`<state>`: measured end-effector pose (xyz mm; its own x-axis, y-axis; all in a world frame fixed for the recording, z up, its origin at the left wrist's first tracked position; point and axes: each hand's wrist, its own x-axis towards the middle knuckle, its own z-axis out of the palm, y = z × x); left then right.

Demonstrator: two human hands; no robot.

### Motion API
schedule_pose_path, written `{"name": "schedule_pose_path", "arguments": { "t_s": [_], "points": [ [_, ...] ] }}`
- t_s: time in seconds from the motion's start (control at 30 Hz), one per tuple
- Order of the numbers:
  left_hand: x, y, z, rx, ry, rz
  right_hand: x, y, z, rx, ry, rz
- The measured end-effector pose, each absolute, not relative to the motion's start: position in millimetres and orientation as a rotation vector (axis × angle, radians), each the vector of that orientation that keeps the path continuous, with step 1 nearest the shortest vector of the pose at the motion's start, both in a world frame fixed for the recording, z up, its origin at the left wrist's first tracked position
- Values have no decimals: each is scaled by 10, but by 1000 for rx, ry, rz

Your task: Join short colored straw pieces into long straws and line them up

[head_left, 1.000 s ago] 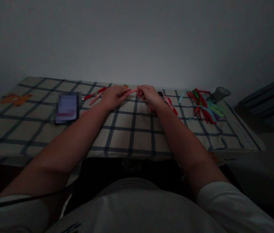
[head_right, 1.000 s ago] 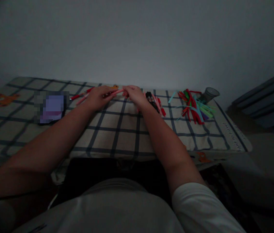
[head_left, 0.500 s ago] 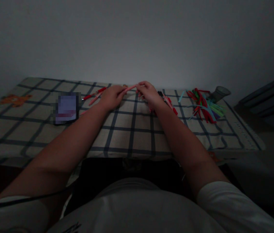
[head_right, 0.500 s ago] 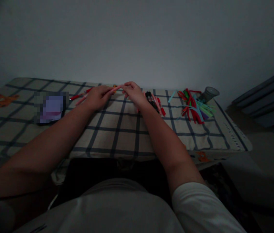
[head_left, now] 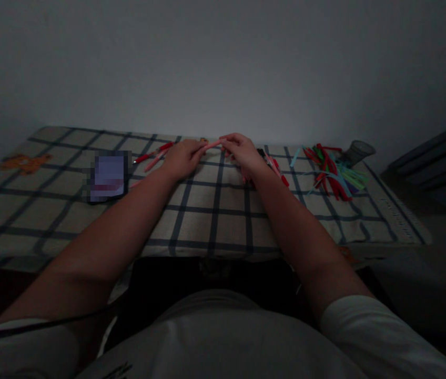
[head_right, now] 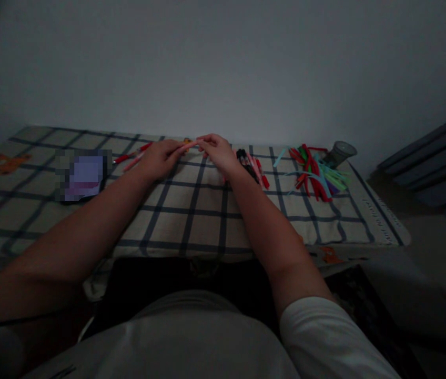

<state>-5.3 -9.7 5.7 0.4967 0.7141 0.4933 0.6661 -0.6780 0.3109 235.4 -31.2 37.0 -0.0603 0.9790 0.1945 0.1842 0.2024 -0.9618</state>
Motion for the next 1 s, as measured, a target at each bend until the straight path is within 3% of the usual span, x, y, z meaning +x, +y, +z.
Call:
{"name": "schedule_pose_path", "arguments": {
  "t_s": [1.0],
  "points": [
    [-31, -104, 89, 2630, 1322, 896, 2374, -277, 331, -1228, -1536, 880]
  ]
}}
